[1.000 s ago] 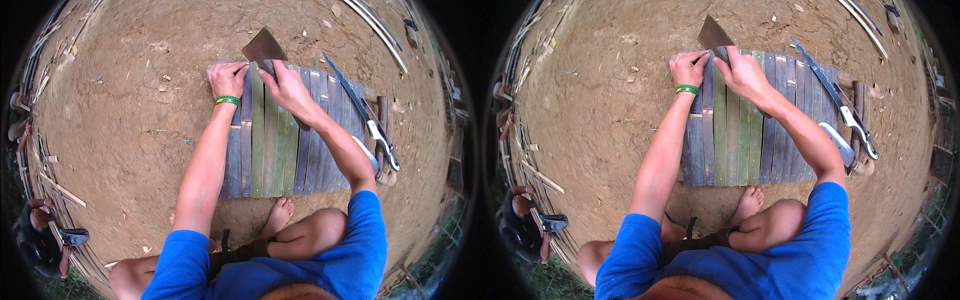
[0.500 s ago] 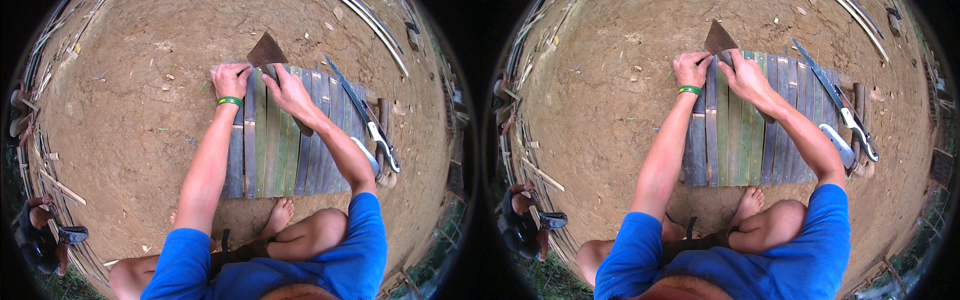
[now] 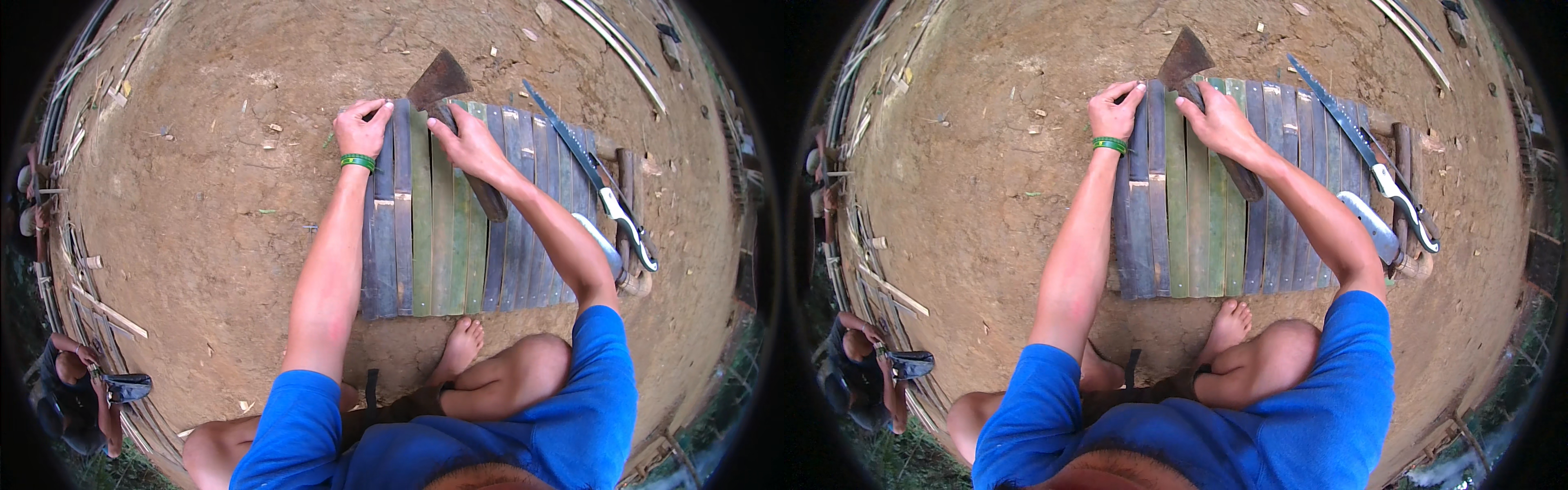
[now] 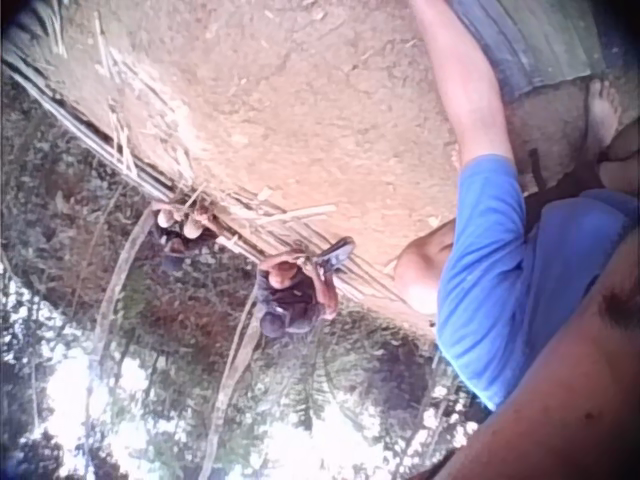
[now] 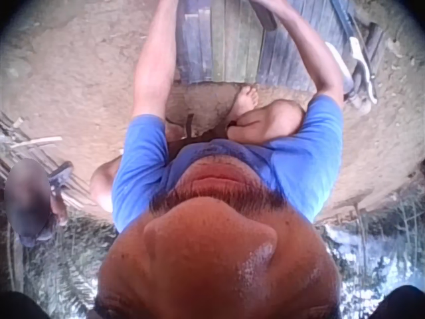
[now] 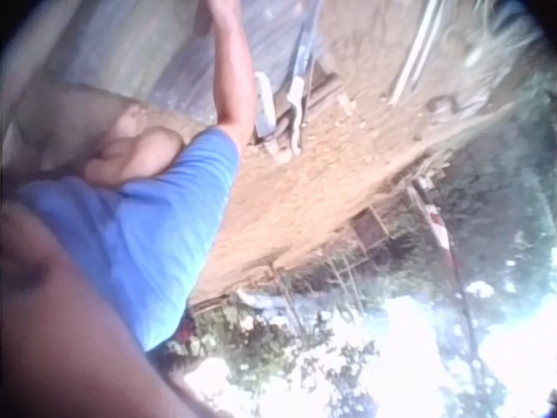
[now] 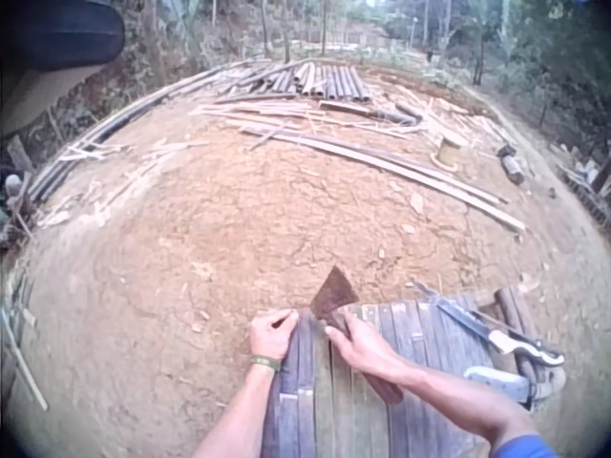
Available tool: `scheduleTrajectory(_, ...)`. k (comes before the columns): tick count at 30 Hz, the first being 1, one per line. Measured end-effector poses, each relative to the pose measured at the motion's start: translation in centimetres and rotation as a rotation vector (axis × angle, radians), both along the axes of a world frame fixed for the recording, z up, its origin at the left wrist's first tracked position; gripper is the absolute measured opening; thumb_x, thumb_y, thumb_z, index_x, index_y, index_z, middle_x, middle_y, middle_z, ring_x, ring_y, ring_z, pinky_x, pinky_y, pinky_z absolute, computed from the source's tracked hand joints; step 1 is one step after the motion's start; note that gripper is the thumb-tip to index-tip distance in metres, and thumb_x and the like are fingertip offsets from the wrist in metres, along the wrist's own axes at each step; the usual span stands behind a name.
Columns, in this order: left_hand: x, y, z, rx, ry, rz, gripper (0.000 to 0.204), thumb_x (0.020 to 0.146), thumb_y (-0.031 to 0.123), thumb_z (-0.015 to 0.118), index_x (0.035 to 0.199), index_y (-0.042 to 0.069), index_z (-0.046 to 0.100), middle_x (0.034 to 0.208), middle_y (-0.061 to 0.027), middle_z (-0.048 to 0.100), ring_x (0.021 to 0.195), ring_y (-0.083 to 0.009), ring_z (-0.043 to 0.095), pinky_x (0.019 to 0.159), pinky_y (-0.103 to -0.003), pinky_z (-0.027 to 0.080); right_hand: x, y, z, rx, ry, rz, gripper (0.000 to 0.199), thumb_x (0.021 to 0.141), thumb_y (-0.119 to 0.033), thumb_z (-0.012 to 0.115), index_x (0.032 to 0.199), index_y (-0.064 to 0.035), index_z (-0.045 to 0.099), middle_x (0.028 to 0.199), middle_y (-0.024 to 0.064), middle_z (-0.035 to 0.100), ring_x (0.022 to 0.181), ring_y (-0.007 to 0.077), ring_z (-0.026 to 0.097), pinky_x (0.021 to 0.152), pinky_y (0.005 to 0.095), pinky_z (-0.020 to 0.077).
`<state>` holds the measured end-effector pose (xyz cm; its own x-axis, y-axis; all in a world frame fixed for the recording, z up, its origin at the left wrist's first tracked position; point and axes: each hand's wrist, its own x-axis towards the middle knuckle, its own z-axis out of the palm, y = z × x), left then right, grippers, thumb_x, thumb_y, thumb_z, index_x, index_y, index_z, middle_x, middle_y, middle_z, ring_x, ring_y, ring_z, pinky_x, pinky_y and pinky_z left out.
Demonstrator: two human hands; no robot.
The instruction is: The person works on a small wooden structure made of slats, using a hammer to tap pieces into place and a knife to scrape or smooth the surface. They also handle a black plastic bag and move the wooden structure to a different spot on the ground.
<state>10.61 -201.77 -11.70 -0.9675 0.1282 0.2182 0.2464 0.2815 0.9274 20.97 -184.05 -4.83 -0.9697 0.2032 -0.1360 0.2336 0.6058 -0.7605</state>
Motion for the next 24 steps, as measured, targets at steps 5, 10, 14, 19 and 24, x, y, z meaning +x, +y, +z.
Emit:
scheduleTrajectory(5, 0.0, 0.8, 0.4, -0.233, 0.072, -0.016, 0.021, 0.078, 0.020, 0.081, 0.093, 0.006, 0.079, 0.089, -0.0088, 0.076, 0.082, -0.0207, 0.070, 0.078, -0.031, 0.054, 0.3, 0.7, -1.0, 0.015, 0.033, 0.013, 0.059, 0.098, -0.036, 0.060, 0.131, 0.0119, 0.050, 0.069, 0.0135, 0.063, 0.056, 0.0199, 0.063, 0.055, 0.0363, 0.0504)
scheduleTrajectory(10, 0.0, 0.9, 0.2, -0.358, 0.121, 0.010, 0.020, 0.078, 0.028, 0.079, 0.091, 0.013, 0.081, 0.090, -0.0047, 0.076, 0.087, -0.0230, 0.068, 0.081, -0.036, 0.051, 0.5, 0.1, 0.6, -0.011, -0.051, -0.003, 0.061, 0.097, -0.040, 0.058, 0.131, 0.0102, 0.051, 0.103, 0.0345, 0.066, 0.102, 0.0474, 0.065, 0.089, 0.0503, 0.0507)
scheduleTrajectory(14, 0.1, 1.0, -0.2, -0.349, 0.108, -0.015, 0.019, 0.080, 0.032, 0.076, 0.089, 0.016, 0.080, 0.093, -0.0023, 0.075, 0.095, -0.0243, 0.066, 0.086, -0.040, 0.046, 0.5, 0.1, 1.2, 0.006, -0.065, -0.002, 0.059, 0.098, -0.039, 0.058, 0.131, 0.0093, 0.051, 0.099, 0.0340, 0.067, 0.099, 0.0479, 0.066, 0.086, 0.0513, 0.0510)
scheduleTrajectory(19, 0.3, 1.0, -0.1, -0.372, 0.200, -0.023, 0.017, 0.082, 0.030, 0.075, 0.091, 0.016, 0.080, 0.095, -0.0022, 0.075, 0.095, -0.0255, 0.065, 0.086, -0.040, 0.044, 0.2, 0.0, 2.1, 0.020, -0.012, 0.027, 0.052, 0.098, -0.037, 0.059, 0.124, 0.0076, 0.054, 0.092, 0.0321, 0.067, 0.092, 0.0474, 0.066, 0.080, 0.0515, 0.0506)
scheduleTrajectory(24, 0.6, 1.0, -0.1, -0.403, 0.275, -0.020, 0.015, 0.082, 0.027, 0.075, 0.093, 0.017, 0.079, 0.096, -0.0015, 0.074, 0.094, -0.0259, 0.064, 0.087, -0.040, 0.043, -0.7, -0.2, 2.2, 0.032, -0.018, 0.054, 0.043, 0.098, -0.035, 0.060, 0.120, 0.0021, 0.056, 0.093, 0.0290, 0.068, 0.090, 0.0474, 0.065, 0.076, 0.0490, 0.0506)
